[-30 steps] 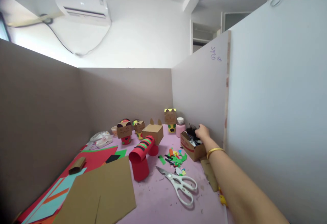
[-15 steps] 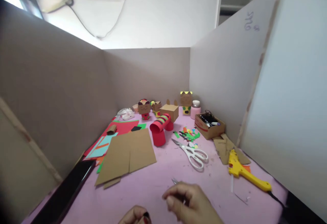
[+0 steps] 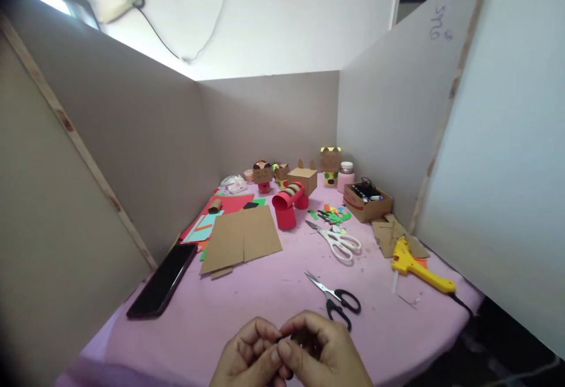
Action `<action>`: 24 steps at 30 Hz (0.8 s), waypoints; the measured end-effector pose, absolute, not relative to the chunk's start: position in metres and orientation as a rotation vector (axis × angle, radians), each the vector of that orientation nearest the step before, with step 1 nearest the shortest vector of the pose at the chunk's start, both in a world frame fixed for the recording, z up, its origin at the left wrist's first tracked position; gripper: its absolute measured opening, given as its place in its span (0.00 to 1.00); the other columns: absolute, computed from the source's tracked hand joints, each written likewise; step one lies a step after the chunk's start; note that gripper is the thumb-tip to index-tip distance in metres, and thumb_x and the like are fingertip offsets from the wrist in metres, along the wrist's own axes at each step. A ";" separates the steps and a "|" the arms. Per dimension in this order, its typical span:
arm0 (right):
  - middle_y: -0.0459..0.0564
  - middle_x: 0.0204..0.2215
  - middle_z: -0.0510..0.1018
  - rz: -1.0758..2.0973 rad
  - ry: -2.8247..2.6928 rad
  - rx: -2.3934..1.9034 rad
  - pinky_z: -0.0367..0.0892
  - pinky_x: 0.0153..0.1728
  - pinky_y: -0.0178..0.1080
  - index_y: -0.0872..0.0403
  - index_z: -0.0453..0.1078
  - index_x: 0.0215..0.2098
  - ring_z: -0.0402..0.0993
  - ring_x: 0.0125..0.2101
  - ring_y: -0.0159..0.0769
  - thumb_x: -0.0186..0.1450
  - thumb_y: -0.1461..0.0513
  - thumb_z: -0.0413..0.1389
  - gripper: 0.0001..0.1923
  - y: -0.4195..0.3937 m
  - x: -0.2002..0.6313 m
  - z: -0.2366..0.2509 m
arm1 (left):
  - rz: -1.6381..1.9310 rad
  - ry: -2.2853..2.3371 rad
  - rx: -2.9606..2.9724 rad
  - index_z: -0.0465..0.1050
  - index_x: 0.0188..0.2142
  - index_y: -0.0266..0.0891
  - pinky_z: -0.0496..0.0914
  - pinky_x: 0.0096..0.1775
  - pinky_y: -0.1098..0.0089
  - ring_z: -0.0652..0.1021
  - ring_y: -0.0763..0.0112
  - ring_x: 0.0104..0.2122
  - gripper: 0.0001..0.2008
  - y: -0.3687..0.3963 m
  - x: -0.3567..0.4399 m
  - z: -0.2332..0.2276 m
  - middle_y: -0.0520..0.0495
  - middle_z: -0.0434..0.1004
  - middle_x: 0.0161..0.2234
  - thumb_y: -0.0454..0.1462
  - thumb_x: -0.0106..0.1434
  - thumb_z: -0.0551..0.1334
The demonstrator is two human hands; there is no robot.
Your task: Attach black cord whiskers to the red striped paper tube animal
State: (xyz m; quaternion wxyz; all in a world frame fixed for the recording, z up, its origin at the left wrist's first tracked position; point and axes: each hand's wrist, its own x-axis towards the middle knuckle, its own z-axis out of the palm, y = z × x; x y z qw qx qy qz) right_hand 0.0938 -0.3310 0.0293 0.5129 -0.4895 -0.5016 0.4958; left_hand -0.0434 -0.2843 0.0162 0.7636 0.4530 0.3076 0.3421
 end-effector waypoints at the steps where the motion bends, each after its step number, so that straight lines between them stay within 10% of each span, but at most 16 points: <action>1: 0.44 0.19 0.72 1.190 -1.205 -1.174 0.61 0.23 0.31 0.56 0.69 0.29 0.67 0.21 0.29 0.57 0.50 0.56 0.16 -0.333 0.093 0.031 | 0.751 0.660 0.983 0.66 0.28 0.37 0.62 0.21 0.77 0.72 0.79 0.15 0.19 -0.285 -0.043 0.017 0.54 0.75 0.16 0.44 0.43 0.71; 15: 0.45 0.23 0.72 1.153 -1.136 -1.177 0.61 0.26 0.33 0.53 0.73 0.32 0.64 0.24 0.31 0.53 0.49 0.60 0.17 -0.353 0.091 0.023 | 0.886 0.632 0.770 0.68 0.30 0.37 0.49 0.11 0.84 0.63 0.88 0.07 0.22 -0.294 -0.049 0.031 0.54 0.76 0.16 0.44 0.38 0.73; 24: 0.45 0.23 0.75 1.184 -1.124 -1.077 0.62 0.26 0.32 0.53 0.72 0.33 0.67 0.23 0.30 0.56 0.50 0.58 0.16 -0.349 0.087 0.033 | 0.847 0.676 0.996 0.65 0.29 0.37 0.58 0.15 0.82 0.69 0.82 0.11 0.22 -0.300 -0.052 0.033 0.53 0.76 0.16 0.45 0.40 0.72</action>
